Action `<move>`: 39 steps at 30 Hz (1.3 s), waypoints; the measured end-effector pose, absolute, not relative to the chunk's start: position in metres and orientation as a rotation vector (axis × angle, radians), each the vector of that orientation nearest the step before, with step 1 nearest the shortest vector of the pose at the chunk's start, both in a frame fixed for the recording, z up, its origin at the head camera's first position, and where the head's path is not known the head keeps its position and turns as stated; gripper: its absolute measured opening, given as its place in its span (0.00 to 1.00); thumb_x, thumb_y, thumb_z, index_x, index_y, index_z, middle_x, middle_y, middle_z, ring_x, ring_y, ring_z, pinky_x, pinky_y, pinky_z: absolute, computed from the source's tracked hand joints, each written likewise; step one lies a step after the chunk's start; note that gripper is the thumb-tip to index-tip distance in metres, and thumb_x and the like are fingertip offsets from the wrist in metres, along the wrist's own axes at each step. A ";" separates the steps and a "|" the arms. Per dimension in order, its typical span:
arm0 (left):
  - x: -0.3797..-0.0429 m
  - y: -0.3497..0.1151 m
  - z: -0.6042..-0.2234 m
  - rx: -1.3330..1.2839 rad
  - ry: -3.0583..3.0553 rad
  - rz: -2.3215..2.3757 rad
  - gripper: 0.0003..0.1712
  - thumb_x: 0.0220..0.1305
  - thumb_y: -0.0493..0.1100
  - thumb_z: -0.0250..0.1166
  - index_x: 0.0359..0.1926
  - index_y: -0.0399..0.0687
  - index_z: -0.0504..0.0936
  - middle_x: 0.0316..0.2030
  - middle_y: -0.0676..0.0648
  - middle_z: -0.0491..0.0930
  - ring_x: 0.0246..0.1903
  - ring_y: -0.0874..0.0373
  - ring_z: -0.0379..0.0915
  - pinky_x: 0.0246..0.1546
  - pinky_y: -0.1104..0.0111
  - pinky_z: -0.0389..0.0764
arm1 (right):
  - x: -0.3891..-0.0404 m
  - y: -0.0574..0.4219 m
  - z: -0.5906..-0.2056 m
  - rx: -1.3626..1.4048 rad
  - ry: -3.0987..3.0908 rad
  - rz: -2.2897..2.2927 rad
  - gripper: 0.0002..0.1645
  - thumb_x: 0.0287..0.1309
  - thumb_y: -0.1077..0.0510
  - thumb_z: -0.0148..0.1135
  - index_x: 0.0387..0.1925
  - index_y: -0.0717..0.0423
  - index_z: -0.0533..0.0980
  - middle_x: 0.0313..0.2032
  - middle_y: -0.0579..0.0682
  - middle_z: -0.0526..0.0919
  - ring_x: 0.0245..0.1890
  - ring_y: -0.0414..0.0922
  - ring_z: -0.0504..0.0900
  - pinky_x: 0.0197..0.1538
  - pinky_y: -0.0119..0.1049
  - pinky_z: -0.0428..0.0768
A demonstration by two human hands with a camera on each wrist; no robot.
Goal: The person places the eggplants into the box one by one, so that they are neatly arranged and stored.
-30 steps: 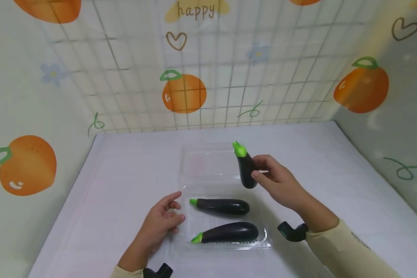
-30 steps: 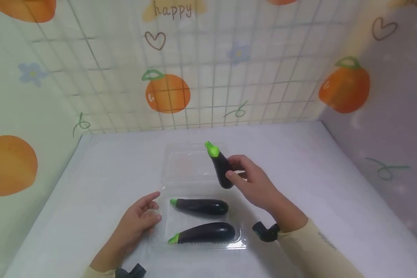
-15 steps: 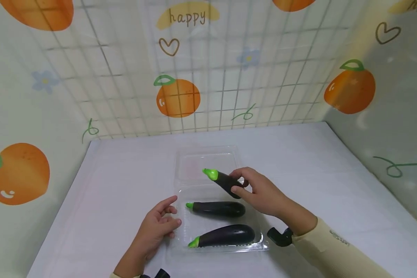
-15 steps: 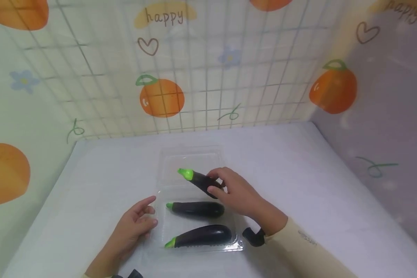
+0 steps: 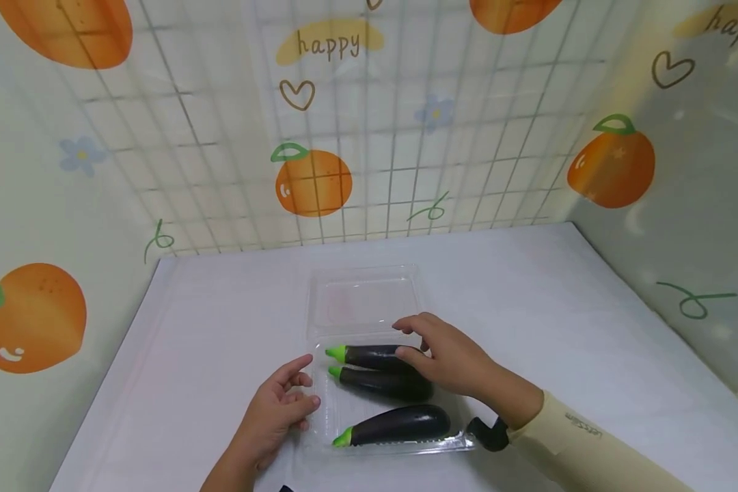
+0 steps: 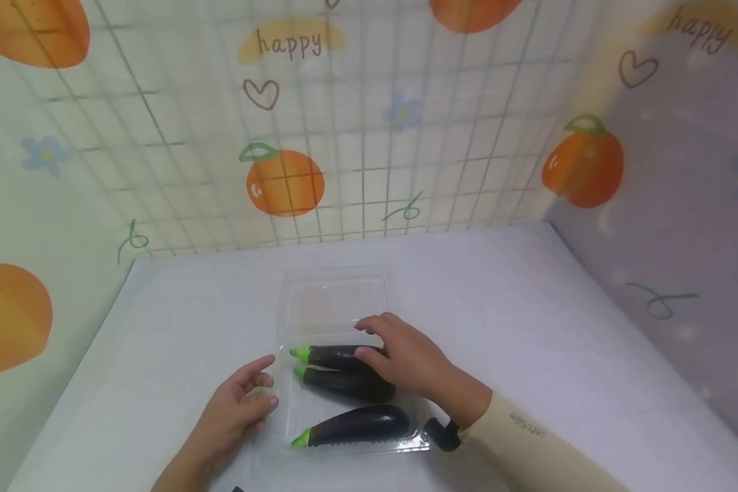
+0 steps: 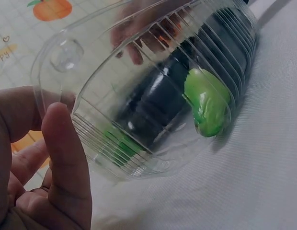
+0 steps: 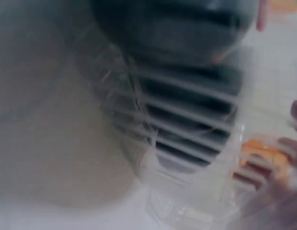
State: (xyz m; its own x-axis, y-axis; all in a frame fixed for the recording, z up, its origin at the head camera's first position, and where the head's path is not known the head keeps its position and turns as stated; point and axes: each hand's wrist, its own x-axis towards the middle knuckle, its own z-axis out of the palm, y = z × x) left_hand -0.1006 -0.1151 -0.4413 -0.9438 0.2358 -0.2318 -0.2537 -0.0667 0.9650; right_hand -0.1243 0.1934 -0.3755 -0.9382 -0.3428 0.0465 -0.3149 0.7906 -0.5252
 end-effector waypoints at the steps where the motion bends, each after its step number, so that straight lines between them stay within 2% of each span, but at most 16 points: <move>1: -0.100 -0.115 -0.442 -0.016 1.888 2.075 0.42 0.56 0.28 0.70 0.72 0.48 0.69 0.48 0.45 0.70 0.25 0.65 0.67 0.24 0.73 0.77 | -0.124 0.194 -0.376 -0.530 2.920 -0.863 0.25 0.70 0.46 0.61 0.65 0.47 0.73 0.60 0.48 0.78 0.41 0.39 0.77 0.40 0.35 0.78; 9: -0.102 -0.116 -0.443 -0.004 1.950 2.035 0.42 0.57 0.29 0.70 0.72 0.50 0.69 0.48 0.44 0.70 0.26 0.63 0.69 0.24 0.73 0.78 | -0.124 0.206 -0.377 -0.411 2.932 -1.069 0.24 0.70 0.50 0.62 0.64 0.50 0.73 0.58 0.52 0.79 0.41 0.43 0.76 0.33 0.34 0.79; 14: -0.105 -0.116 -0.440 0.023 1.950 2.032 0.42 0.57 0.29 0.70 0.73 0.48 0.68 0.48 0.44 0.70 0.27 0.64 0.70 0.24 0.73 0.78 | -0.130 0.218 -0.379 -0.364 2.923 -1.219 0.24 0.71 0.49 0.60 0.64 0.51 0.73 0.58 0.55 0.78 0.45 0.48 0.79 0.39 0.38 0.80; 21: -0.104 -0.117 -0.439 0.018 1.910 2.045 0.43 0.57 0.28 0.69 0.73 0.48 0.67 0.48 0.45 0.69 0.27 0.64 0.69 0.24 0.74 0.78 | -0.140 0.236 -0.389 -0.135 2.862 -1.358 0.29 0.73 0.45 0.56 0.69 0.52 0.67 0.63 0.58 0.74 0.54 0.54 0.78 0.46 0.39 0.80; 28: -0.103 -0.118 -0.440 0.005 1.899 2.046 0.43 0.57 0.28 0.69 0.73 0.47 0.67 0.48 0.45 0.69 0.26 0.65 0.69 0.24 0.75 0.78 | -0.153 0.250 -0.405 0.036 2.564 -1.521 0.42 0.73 0.44 0.56 0.79 0.49 0.53 0.72 0.62 0.64 0.62 0.59 0.76 0.53 0.40 0.83; 32: -0.103 -0.118 -0.440 -0.003 1.894 2.051 0.43 0.57 0.28 0.69 0.73 0.47 0.67 0.48 0.45 0.69 0.26 0.65 0.68 0.24 0.74 0.78 | -0.158 0.253 -0.410 0.028 2.393 -1.589 0.45 0.73 0.46 0.56 0.80 0.54 0.48 0.72 0.63 0.64 0.61 0.57 0.77 0.52 0.35 0.81; 39: -0.104 -0.118 -0.440 -0.004 1.884 2.061 0.42 0.57 0.28 0.69 0.73 0.47 0.68 0.47 0.45 0.69 0.26 0.65 0.68 0.24 0.74 0.78 | -0.163 0.253 -0.415 -0.002 2.253 -1.633 0.44 0.73 0.44 0.56 0.79 0.59 0.53 0.70 0.64 0.67 0.52 0.46 0.78 0.52 0.33 0.78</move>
